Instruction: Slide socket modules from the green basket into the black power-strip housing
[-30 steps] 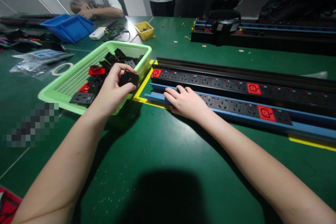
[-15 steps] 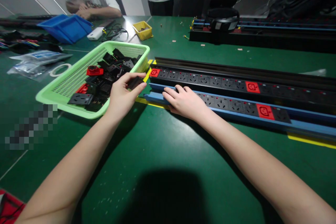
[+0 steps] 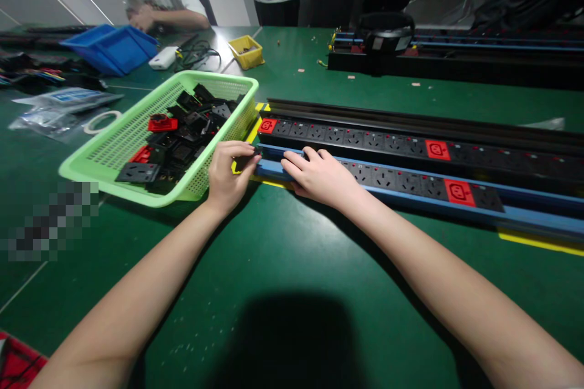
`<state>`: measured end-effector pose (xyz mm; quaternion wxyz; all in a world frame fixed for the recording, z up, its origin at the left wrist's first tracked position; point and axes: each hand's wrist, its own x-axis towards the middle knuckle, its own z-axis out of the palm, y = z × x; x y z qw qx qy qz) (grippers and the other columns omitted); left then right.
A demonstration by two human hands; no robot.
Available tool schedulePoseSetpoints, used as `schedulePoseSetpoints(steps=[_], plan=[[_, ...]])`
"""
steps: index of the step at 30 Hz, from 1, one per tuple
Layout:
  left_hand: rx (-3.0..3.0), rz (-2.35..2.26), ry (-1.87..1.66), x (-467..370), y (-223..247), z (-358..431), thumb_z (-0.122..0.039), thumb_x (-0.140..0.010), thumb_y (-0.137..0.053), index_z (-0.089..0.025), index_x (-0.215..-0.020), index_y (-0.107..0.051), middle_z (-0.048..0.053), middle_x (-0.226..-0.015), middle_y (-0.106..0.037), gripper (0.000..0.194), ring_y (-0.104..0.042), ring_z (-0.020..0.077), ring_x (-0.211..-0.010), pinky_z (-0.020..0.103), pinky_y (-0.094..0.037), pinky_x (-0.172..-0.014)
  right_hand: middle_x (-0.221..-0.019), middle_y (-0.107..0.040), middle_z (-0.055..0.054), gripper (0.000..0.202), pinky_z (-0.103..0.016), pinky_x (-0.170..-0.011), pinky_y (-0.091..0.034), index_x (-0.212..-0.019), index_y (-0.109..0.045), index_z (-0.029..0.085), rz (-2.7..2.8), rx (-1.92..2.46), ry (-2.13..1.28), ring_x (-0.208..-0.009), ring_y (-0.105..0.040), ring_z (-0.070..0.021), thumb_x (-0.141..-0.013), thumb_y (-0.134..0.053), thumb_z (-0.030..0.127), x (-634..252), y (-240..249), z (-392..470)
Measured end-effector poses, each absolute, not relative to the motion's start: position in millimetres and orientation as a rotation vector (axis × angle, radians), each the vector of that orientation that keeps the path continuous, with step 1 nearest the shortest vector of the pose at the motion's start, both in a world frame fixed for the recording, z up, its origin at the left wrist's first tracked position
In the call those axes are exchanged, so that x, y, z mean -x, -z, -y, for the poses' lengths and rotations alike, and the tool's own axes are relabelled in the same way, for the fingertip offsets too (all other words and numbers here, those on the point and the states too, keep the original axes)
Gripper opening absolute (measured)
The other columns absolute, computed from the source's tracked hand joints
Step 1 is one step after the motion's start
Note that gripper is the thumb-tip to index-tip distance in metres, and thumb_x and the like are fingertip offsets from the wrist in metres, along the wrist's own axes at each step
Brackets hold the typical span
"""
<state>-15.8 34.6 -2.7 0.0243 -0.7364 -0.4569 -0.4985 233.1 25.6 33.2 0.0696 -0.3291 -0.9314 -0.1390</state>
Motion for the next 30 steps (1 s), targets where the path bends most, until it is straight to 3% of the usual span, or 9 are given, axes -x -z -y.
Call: schedulePoseSetpoints(steps=[8,14,17,23,30], plan=[[2.105,1.674,1.532,17.9,5.1,-38.1,-0.034,-0.088,-0.069,-0.019,-0.105,-0.060,0.008,-0.104,-0.062,0.024,-0.062,0.0215,-0.098,0.035,-0.052,-0.084,-0.153,-0.054,-0.016,0.040,-0.043,-0.082,-0.050,-0.137,-0.054,0.014,2.803,1.008,0.414,-0.119,-0.058,-0.0369,-0.100,-0.050,0.027,-232.7,-32.5,-26.3],[2.284,1.790,1.437,12.6,-1.4,-32.0,-0.028,-0.086,-0.064,-0.021,-0.126,-0.062,0.008,-0.122,-0.069,0.041,-0.064,0.0240,-0.114,0.040,-0.049,-0.105,-0.153,-0.054,-0.016,0.041,-0.044,-0.083,-0.050,-0.137,-0.054,0.014,2.804,1.006,0.401,-0.120,-0.058,-0.0373,-0.099,-0.051,0.028,-232.6,-32.3,-26.2],[2.284,1.876,1.490,12.9,-1.9,-31.9,-0.030,-0.089,-0.060,-0.021,-0.132,-0.061,0.008,-0.126,-0.069,0.044,-0.065,0.0243,-0.118,0.039,-0.048,-0.108,-0.153,-0.053,-0.016,0.041,-0.044,-0.083,-0.050,-0.138,-0.053,0.014,2.805,1.010,0.390,-0.121,-0.057,-0.0375,-0.099,-0.051,0.028,-232.6,-32.3,-26.4],[2.232,2.161,1.684,25.2,10.0,-50.6,-0.043,-0.094,-0.051,-0.016,-0.119,-0.069,0.010,-0.114,-0.072,0.041,-0.066,0.0242,-0.106,0.037,-0.051,-0.100,-0.153,-0.054,-0.016,0.039,-0.043,-0.082,-0.050,-0.137,-0.054,0.014,2.803,1.014,0.396,-0.120,-0.057,-0.0367,-0.102,-0.046,0.026,-232.5,-31.5,-26.3],[2.180,2.309,1.775,25.8,14.3,-59.8,-0.041,-0.090,-0.053,-0.017,-0.109,-0.074,0.008,-0.108,-0.073,0.038,-0.065,0.0238,-0.102,0.036,-0.052,-0.097,-0.153,-0.054,-0.015,0.039,-0.044,-0.081,-0.051,-0.138,-0.053,0.014,2.795,1.008,0.415,-0.120,-0.057,-0.0376,-0.102,-0.045,0.025,-232.4,-29.6,-27.0]])
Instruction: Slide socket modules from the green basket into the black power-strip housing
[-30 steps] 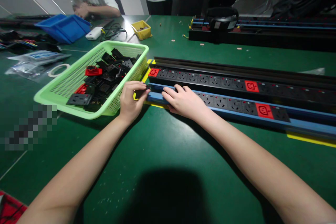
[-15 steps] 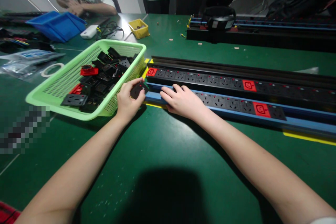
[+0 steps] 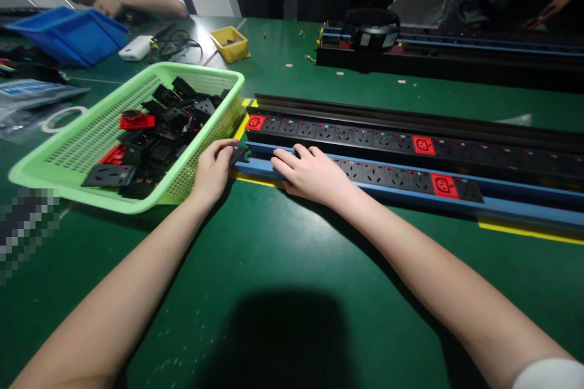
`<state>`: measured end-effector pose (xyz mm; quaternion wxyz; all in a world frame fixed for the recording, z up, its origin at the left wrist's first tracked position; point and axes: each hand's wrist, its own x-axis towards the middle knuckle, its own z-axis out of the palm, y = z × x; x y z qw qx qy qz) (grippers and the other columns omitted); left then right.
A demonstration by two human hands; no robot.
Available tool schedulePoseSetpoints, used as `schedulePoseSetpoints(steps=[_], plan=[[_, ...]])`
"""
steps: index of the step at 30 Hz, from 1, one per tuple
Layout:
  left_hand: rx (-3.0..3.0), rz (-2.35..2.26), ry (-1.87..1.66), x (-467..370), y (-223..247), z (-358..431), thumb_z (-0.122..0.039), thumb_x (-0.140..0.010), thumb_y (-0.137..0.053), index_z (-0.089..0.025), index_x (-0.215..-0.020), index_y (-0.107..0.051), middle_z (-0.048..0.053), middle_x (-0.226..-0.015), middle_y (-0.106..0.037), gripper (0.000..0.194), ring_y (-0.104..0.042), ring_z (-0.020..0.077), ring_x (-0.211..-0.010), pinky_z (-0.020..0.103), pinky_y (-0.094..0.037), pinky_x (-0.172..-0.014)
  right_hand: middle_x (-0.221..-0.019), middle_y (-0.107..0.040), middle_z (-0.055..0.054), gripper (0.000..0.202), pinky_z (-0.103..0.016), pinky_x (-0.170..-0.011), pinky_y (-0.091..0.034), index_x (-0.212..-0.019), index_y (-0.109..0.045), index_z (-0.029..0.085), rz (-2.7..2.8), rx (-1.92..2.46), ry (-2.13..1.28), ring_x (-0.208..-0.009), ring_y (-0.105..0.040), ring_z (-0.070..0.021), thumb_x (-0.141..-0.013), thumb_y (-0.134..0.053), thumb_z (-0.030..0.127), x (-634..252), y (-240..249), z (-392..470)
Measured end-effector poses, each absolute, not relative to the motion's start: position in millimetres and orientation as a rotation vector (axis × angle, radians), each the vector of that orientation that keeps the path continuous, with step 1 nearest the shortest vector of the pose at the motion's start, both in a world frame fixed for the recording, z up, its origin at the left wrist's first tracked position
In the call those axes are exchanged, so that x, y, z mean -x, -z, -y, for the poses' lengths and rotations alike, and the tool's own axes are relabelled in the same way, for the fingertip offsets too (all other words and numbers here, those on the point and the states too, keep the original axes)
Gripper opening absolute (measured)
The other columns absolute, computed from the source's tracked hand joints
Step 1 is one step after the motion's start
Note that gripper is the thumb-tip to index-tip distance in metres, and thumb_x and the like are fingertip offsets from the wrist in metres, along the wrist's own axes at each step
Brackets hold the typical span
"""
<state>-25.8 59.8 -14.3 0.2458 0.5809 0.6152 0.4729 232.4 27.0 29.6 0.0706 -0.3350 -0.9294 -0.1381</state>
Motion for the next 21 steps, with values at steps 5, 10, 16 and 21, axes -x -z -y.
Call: schedulePoseSetpoints(steps=[5,10,16,21], plan=[[-1.502,-1.679,-1.340,26.2,20.4,-60.4,-0.043,-0.094,-0.050,-0.019,-0.115,-0.072,0.006,-0.105,-0.071,0.039,-0.064,0.0221,-0.097,0.035,-0.053,-0.095,-0.154,-0.053,-0.016,0.039,-0.044,-0.083,-0.050,-0.138,-0.053,0.014,2.791,1.015,0.413,-0.120,-0.057,-0.0365,-0.102,-0.045,0.027,-232.5,-29.4,-27.1],[-1.549,-1.690,-1.357,27.8,26.0,-63.5,-0.043,-0.097,-0.046,-0.018,-0.116,-0.071,0.008,-0.105,-0.071,0.040,-0.065,0.0219,-0.096,0.035,-0.053,-0.093,-0.154,-0.053,-0.015,0.041,-0.044,-0.083,-0.049,-0.140,-0.053,0.014,2.794,1.023,0.403,-0.121,-0.057,-0.0371,-0.101,-0.048,0.027,-232.5,-31.1,-26.0],[-1.574,-1.723,-1.369,26.0,28.4,-69.7,-0.041,-0.097,-0.046,-0.017,-0.115,-0.072,0.009,-0.110,-0.073,0.039,-0.066,0.0223,-0.099,0.035,-0.052,-0.094,-0.154,-0.053,-0.016,0.042,-0.044,-0.084,-0.048,-0.139,-0.053,0.014,2.814,1.026,0.387,-0.122,-0.056,-0.0369,-0.100,-0.050,0.029,-232.2,-34.2,-25.6],[-1.625,-1.733,-1.398,20.9,25.5,-71.2,-0.039,-0.099,-0.046,-0.017,-0.112,-0.071,0.009,-0.112,-0.073,0.036,-0.066,0.0219,-0.107,0.033,-0.049,-0.100,-0.153,-0.053,-0.016,0.042,-0.043,-0.084,-0.048,-0.139,-0.054,0.014,2.821,1.027,0.371,-0.120,-0.057,-0.0365,-0.100,-0.051,0.030,-232.4,-35.6,-25.5]])
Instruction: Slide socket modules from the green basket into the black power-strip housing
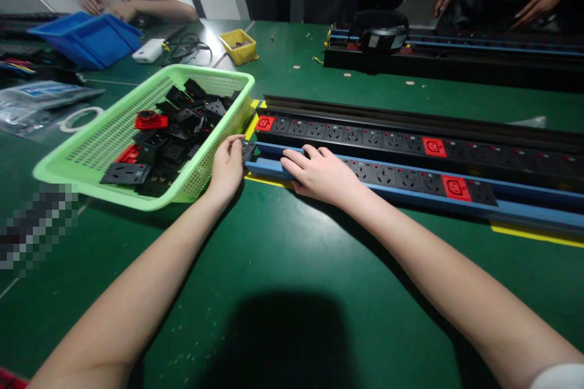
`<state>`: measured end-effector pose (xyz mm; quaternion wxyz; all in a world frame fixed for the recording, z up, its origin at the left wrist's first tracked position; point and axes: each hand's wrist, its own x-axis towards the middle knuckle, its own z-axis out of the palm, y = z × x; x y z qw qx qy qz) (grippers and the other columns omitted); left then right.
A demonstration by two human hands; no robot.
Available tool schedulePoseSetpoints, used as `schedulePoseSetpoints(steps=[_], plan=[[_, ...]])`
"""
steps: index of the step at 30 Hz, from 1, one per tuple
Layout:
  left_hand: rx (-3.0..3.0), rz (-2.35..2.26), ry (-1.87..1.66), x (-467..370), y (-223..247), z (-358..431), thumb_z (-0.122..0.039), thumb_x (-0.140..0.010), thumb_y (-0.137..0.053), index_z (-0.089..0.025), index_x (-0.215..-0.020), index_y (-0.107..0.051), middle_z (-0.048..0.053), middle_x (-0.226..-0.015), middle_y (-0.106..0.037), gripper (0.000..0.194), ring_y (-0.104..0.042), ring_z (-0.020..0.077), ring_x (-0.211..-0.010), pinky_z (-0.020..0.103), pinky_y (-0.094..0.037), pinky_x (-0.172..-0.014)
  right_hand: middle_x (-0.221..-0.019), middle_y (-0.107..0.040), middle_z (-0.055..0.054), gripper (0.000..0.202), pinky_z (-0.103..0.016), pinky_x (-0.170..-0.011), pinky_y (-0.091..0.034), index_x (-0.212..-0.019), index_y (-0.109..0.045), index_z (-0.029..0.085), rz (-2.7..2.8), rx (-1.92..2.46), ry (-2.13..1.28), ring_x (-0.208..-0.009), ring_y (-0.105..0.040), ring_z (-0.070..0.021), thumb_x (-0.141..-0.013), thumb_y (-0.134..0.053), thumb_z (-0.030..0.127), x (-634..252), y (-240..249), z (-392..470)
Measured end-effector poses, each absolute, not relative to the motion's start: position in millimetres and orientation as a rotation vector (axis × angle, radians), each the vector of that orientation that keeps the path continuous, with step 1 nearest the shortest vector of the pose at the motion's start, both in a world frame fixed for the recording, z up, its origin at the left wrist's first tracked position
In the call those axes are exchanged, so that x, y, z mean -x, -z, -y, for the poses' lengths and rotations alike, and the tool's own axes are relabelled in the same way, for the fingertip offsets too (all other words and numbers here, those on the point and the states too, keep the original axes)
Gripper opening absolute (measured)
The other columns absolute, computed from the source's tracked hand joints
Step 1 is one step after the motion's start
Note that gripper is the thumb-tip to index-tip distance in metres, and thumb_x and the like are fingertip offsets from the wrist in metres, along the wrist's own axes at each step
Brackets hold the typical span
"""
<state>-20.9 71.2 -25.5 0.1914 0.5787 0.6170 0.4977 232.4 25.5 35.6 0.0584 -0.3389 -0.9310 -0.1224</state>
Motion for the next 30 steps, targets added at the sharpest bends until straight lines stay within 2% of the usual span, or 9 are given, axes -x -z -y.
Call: schedulePoseSetpoints(steps=[6,10,17,20,23,26,28,30], plan=[[-1.750,-1.705,-1.411,17.0,20.5,-64.9,-0.044,-0.105,-0.038,-0.018,-0.115,-0.069,0.009,-0.118,-0.072,0.041,-0.064,0.0221,-0.114,0.034,-0.046,-0.106,-0.153,-0.054,-0.015,0.041,-0.042,-0.083,-0.048,-0.138,-0.055,0.014,2.813,1.025,0.379,-0.120,-0.058,-0.0358,-0.099,-0.052,0.028,-232.1,-35.5,-25.5],[-1.742,-1.739,-1.393,14.8,18.6,-62.4,-0.048,-0.106,-0.037,-0.018,-0.112,-0.068,0.009,-0.113,-0.072,0.043,-0.065,0.0224,-0.108,0.033,-0.048,-0.100,-0.153,-0.055,-0.015,0.042,-0.042,-0.084,-0.049,-0.138,-0.055,0.015,2.801,1.023,0.367,-0.121,-0.058,-0.0358,-0.098,-0.054,0.028,-232.1,-34.6,-25.4],[-1.774,-1.740,-1.379,14.9,20.3,-60.4,-0.049,-0.106,-0.036,-0.017,-0.118,-0.068,0.011,-0.118,-0.072,0.047,-0.066,0.0233,-0.112,0.035,-0.049,-0.101,-0.157,-0.051,-0.010,0.047,-0.040,-0.085,-0.049,-0.146,-0.052,0.025,2.765,1.037,0.349,-0.124,-0.057,-0.0342,-0.099,-0.054,0.030,-233.4,-32.2,-26.3],[-1.767,-1.716,-1.318,16.7,22.7,-59.7,-0.051,-0.106,-0.033,-0.017,-0.127,-0.068,0.012,-0.129,-0.071,0.053,-0.064,0.0256,-0.122,0.040,-0.046,-0.109,-0.161,-0.047,-0.014,0.059,-0.040,-0.088,-0.048,-0.154,-0.044,0.021,2.750,1.075,0.325,-0.124,-0.056,-0.0330,-0.097,-0.056,0.032,-233.2,-33.1,-25.8],[-1.735,-1.706,-1.246,18.4,23.4,-59.0,-0.056,-0.105,-0.033,-0.017,-0.134,-0.067,0.014,-0.137,-0.068,0.060,-0.061,0.0283,-0.130,0.046,-0.042,-0.116,-0.161,-0.043,-0.020,0.072,-0.041,-0.089,-0.047,-0.158,-0.035,0.012,2.687,1.187,0.311,-0.123,-0.056,-0.0336,-0.094,-0.058,0.038,-232.4,-34.3,-24.4],[-1.708,-1.666,-1.223,19.0,21.7,-57.7,-0.059,-0.103,-0.036,-0.017,-0.137,-0.066,0.014,-0.142,-0.065,0.061,-0.058,0.0284,-0.136,0.047,-0.038,-0.121,-0.147,-0.056,-0.024,0.077,-0.042,-0.088,-0.046,-0.152,-0.041,0.005,2.589,1.351,0.307,-0.117,-0.058,-0.0353,-0.092,-0.060,0.050,-231.3,-35.2,-22.7],[-1.768,-1.634,-1.175,17.7,19.5,-55.4,-0.059,-0.103,-0.038,-0.018,-0.138,-0.065,0.014,-0.145,-0.063,0.061,-0.056,0.0284,-0.138,0.048,-0.037,-0.122,-0.128,-0.066,-0.022,0.071,-0.042,-0.087,-0.045,-0.141,-0.051,0.006,2.560,1.427,0.293,-0.109,-0.060,-0.0350,-0.091,-0.061,0.056,-230.5,-35.8,-21.7],[-1.872,-1.622,-1.110,14.8,17.2,-52.3,-0.059,-0.102,-0.040,-0.018,-0.138,-0.065,0.015,-0.145,-0.062,0.060,-0.055,0.0288,-0.138,0.050,-0.037,-0.121,-0.117,-0.069,-0.020,0.064,-0.041,-0.085,-0.045,-0.132,-0.056,0.008,2.561,1.456,0.288,-0.104,-0.062,-0.0340,-0.091,-0.061,0.056,-229.9,-36.6,-21.0]])
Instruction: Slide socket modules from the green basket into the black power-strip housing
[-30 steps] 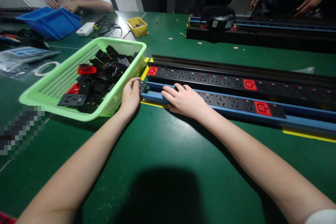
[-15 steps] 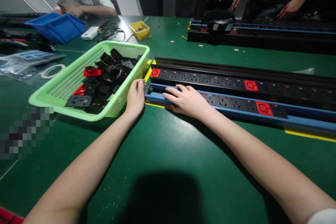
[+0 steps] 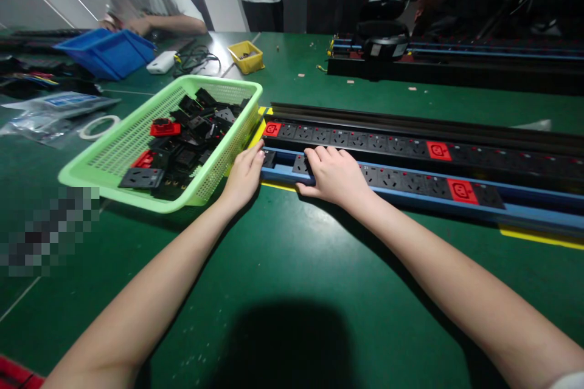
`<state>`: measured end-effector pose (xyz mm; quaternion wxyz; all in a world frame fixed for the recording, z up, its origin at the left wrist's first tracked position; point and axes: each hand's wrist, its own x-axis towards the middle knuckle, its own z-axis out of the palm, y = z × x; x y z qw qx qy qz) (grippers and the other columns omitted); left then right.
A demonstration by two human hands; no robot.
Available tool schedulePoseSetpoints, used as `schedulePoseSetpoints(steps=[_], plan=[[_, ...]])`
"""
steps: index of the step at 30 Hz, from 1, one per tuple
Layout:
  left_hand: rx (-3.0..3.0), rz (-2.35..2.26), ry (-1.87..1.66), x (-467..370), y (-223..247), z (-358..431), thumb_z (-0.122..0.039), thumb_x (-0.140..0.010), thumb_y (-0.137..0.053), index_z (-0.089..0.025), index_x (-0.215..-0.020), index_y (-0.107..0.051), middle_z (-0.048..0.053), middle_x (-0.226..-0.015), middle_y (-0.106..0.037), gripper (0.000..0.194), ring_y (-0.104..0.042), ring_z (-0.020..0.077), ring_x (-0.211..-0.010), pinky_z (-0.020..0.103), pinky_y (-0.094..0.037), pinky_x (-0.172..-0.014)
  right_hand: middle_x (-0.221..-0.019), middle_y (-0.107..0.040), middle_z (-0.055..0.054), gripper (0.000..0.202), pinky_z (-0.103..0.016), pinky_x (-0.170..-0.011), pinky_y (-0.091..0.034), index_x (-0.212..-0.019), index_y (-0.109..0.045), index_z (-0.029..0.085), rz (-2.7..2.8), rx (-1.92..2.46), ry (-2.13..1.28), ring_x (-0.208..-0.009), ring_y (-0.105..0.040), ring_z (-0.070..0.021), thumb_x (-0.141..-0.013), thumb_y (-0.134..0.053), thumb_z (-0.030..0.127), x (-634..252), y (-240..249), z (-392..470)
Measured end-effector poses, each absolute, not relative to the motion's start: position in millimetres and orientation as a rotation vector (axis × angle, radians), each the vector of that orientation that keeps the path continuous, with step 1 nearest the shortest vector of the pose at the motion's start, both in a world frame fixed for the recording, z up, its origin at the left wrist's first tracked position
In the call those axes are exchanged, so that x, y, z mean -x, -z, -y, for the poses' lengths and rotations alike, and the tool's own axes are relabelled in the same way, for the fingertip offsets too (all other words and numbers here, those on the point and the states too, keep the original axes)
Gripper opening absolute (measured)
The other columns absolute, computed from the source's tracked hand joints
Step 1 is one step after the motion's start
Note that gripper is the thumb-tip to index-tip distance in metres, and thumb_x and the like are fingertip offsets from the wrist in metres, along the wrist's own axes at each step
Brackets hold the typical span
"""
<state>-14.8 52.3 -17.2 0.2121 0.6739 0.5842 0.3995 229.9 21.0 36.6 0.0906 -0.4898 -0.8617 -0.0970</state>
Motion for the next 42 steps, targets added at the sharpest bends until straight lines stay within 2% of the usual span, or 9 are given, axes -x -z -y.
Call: schedulePoseSetpoints(steps=[7,11,14,19,27,31,34,38,42], plan=[[-1.976,-1.647,-1.088,7.6,17.5,-46.6,-0.055,-0.100,-0.046,-0.019,-0.129,-0.063,0.015,-0.138,-0.063,0.049,-0.056,0.0293,-0.132,0.050,-0.041,-0.115,-0.114,-0.068,-0.019,0.057,-0.040,-0.082,-0.043,-0.127,-0.057,0.009,2.578,1.450,0.315,-0.102,-0.062,-0.0334,-0.092,-0.060,0.055,-229.3,-37.6,-20.2],[-1.831,-1.761,-1.182,11.3,22.1,-48.6,-0.054,-0.089,-0.063,-0.022,-0.102,-0.053,0.006,-0.101,-0.062,0.036,-0.060,0.0208,-0.088,0.038,-0.050,-0.085,-0.116,-0.068,-0.020,0.058,-0.040,-0.081,-0.043,-0.129,-0.056,0.008,2.581,1.439,0.322,-0.102,-0.062,-0.0335,-0.093,-0.059,0.054,-229.4,-36.1,-20.5],[-1.798,-1.706,-1.080,14.6,20.6,-50.7,-0.056,-0.090,-0.062,-0.024,-0.082,-0.039,-0.002,-0.074,-0.046,0.040,-0.044,0.0156,-0.065,0.031,-0.038,-0.066,-0.119,-0.068,-0.020,0.061,-0.040,-0.081,-0.043,-0.133,-0.054,0.007,2.587,1.424,0.327,-0.102,-0.061,-0.0337,-0.093,-0.058,0.053,-229.5,-35.3,-20.5],[-1.779,-1.553,-1.041,17.8,12.7,-54.4,-0.058,-0.090,-0.061,-0.023,-0.075,-0.032,-0.003,-0.069,-0.036,0.047,-0.037,0.0151,-0.064,0.030,-0.030,-0.062,-0.120,-0.067,-0.021,0.062,-0.040,-0.081,-0.043,-0.135,-0.053,0.005,2.611,1.418,0.326,-0.102,-0.061,-0.0337,-0.095,-0.056,0.052,-229.2,-35.6,-20.7],[-1.845,-1.404,-0.944,16.8,7.7,-56.7,-0.057,-0.094,-0.053,-0.022,-0.072,-0.040,-0.002,-0.067,-0.040,0.042,-0.039,0.0156,-0.063,0.030,-0.033,-0.062,-0.118,-0.067,-0.021,0.061,-0.040,-0.081,-0.042,-0.134,-0.053,0.004,2.614,1.397,0.347,-0.101,-0.061,-0.0343,-0.095,-0.055,0.051,-228.8,-34.9,-21.6],[-1.959,-1.372,-0.898,13.8,8.0,-53.5,-0.053,-0.100,-0.044,-0.020,-0.079,-0.052,0.000,-0.075,-0.052,0.039,-0.050,0.0174,-0.072,0.031,-0.039,-0.069,-0.120,-0.067,-0.021,0.062,-0.040,-0.081,-0.041,-0.135,-0.052,0.004,2.623,1.410,0.336,-0.103,-0.061,-0.0342,-0.095,-0.055,0.051,-229.0,-35.4,-20.9],[-2.018,-1.454,-0.999,12.0,7.7,-48.5,-0.051,-0.101,-0.047,-0.020,-0.103,-0.061,0.003,-0.092,-0.064,0.035,-0.060,0.0194,-0.085,0.032,-0.045,-0.080,-0.121,-0.067,-0.021,0.063,-0.040,-0.081,-0.041,-0.136,-0.052,0.004,2.622,1.410,0.336,-0.103,-0.061,-0.0342,-0.095,-0.055,0.051,-229.0,-35.6,-20.7],[-2.272,-1.504,-0.965,6.8,3.9,-39.7,-0.056,-0.096,-0.057,-0.021,-0.132,-0.059,0.008,-0.107,-0.069,0.050,-0.063,0.0254,-0.097,0.039,-0.047,-0.089,-0.119,-0.067,-0.020,0.062,-0.040,-0.081,-0.041,-0.136,-0.052,0.004,2.621,1.404,0.339,-0.102,-0.061,-0.0343,-0.096,-0.054,0.051,-228.7,-36.0,-20.8],[-2.514,-1.640,-0.740,0.9,-1.6,-32.4,-0.057,-0.089,-0.069,-0.022,-0.138,-0.059,0.013,-0.113,-0.072,0.060,-0.063,0.0330,-0.106,0.044,-0.043,-0.093,-0.118,-0.067,-0.021,0.062,-0.040,-0.080,-0.040,-0.135,-0.051,0.003,2.623,1.406,0.333,-0.101,-0.061,-0.0342,-0.097,-0.052,0.052,-228.5,-36.2,-21.0]])
